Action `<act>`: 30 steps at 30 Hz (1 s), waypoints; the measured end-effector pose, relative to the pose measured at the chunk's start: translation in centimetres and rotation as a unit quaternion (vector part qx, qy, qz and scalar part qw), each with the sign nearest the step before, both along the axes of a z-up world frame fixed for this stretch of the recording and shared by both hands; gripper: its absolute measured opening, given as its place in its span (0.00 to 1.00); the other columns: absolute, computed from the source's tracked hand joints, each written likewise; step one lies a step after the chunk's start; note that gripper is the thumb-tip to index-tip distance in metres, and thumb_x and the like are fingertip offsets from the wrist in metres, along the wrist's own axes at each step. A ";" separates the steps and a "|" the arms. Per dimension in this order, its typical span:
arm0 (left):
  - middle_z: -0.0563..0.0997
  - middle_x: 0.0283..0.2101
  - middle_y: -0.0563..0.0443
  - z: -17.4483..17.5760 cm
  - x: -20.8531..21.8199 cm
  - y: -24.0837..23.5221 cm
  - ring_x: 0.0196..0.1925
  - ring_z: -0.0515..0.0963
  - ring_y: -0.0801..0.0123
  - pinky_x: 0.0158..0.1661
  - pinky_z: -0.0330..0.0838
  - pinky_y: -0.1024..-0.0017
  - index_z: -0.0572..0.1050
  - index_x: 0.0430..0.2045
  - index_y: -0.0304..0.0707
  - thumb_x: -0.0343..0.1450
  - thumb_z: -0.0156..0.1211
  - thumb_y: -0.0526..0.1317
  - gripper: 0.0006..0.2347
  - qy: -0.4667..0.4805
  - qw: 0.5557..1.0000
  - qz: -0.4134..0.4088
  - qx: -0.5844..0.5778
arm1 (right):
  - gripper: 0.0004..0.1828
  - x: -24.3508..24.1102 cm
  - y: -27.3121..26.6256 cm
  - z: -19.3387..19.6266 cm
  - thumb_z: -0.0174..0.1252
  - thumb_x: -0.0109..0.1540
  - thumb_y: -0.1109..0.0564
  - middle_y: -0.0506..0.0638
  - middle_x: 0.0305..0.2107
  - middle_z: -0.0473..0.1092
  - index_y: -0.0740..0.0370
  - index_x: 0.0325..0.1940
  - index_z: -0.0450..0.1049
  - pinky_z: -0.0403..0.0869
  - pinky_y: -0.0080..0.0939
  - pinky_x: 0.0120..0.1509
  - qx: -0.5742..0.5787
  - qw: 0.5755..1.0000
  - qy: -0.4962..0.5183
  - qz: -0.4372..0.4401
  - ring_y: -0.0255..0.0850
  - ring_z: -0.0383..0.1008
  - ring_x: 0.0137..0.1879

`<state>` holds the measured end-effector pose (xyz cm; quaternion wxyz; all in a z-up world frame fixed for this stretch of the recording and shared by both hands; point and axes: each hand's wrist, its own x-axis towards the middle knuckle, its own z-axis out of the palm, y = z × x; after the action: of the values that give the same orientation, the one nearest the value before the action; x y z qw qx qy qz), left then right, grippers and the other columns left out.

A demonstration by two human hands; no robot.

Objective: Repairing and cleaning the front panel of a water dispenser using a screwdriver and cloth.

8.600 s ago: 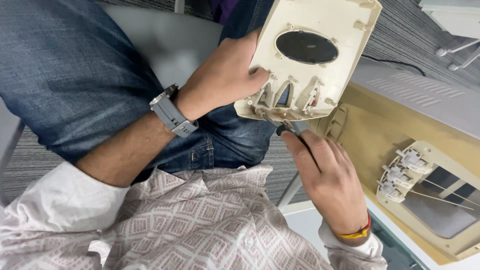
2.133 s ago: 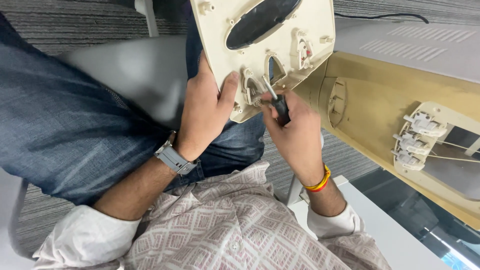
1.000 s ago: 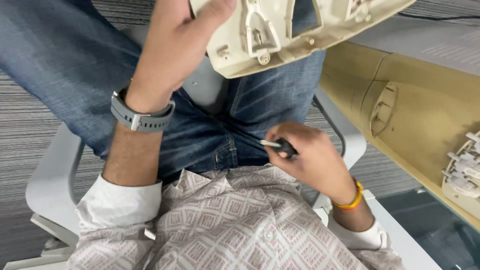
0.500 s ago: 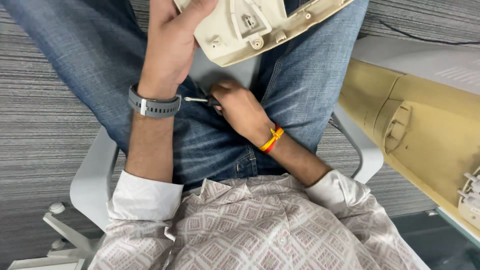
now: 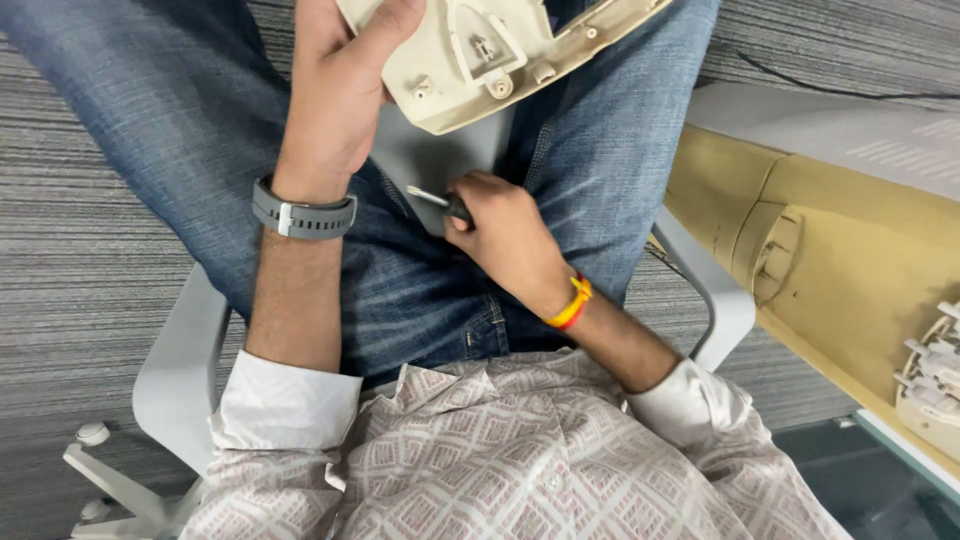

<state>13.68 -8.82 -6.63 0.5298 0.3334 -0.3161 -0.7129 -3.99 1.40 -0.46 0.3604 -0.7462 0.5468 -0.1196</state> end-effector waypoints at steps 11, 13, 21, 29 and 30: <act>0.73 0.60 0.45 -0.4 0.7 -0.3 0.60 0.76 0.65 0.64 0.71 0.70 0.59 0.72 0.30 0.84 0.57 0.20 0.23 0.014 0.999 -0.021 0.037 | 0.17 -22.3 5.1 10.8 0.68 0.62 0.69 0.51 0.34 0.77 0.64 0.30 0.65 0.72 0.34 0.44 -0.124 0.920 0.134 -0.346 0.39 0.75 0.37; 0.74 0.64 0.43 0.4 0.8 -0.4 0.64 0.78 0.61 0.67 0.73 0.67 0.62 0.72 0.28 0.85 0.55 0.22 0.19 -0.036 0.999 -0.039 0.012 | 0.11 -26.0 7.3 9.3 0.68 0.60 0.67 0.54 0.29 0.74 0.65 0.31 0.70 0.71 0.38 0.40 -0.101 0.879 0.221 -0.409 0.44 0.72 0.32; 0.78 0.61 0.43 8.3 -3.1 -0.2 0.62 0.81 0.62 0.65 0.77 0.67 0.68 0.63 0.27 0.80 0.56 0.28 0.16 -0.084 0.993 -0.055 0.055 | 0.06 -38.6 17.1 -3.6 0.63 0.56 0.66 0.64 0.31 0.71 0.70 0.32 0.71 0.73 0.54 0.43 -0.122 0.850 0.334 -0.390 0.60 0.73 0.37; 0.78 0.61 0.43 15.9 -6.7 3.3 0.61 0.81 0.63 0.63 0.78 0.69 0.67 0.64 0.28 0.76 0.55 0.28 0.19 -0.108 0.992 -0.037 0.053 | 0.09 -36.4 17.0 -2.8 0.67 0.59 0.62 0.63 0.35 0.72 0.67 0.36 0.74 0.72 0.56 0.42 -0.172 0.853 0.317 -0.378 0.62 0.73 0.39; 0.78 0.61 0.44 16.4 -6.8 3.7 0.61 0.81 0.64 0.61 0.77 0.69 0.65 0.64 0.30 0.75 0.55 0.27 0.21 -0.124 0.990 -0.039 0.049 | 0.14 -34.4 16.1 -0.1 0.70 0.60 0.60 0.61 0.30 0.69 0.69 0.31 0.71 0.70 0.55 0.39 -0.181 0.859 0.283 -0.388 0.59 0.70 0.34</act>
<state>6.84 -5.10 9.73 0.4411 0.4324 -0.3566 -0.7010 -38.36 17.49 -0.57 -0.0263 -0.5277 0.8390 -0.1300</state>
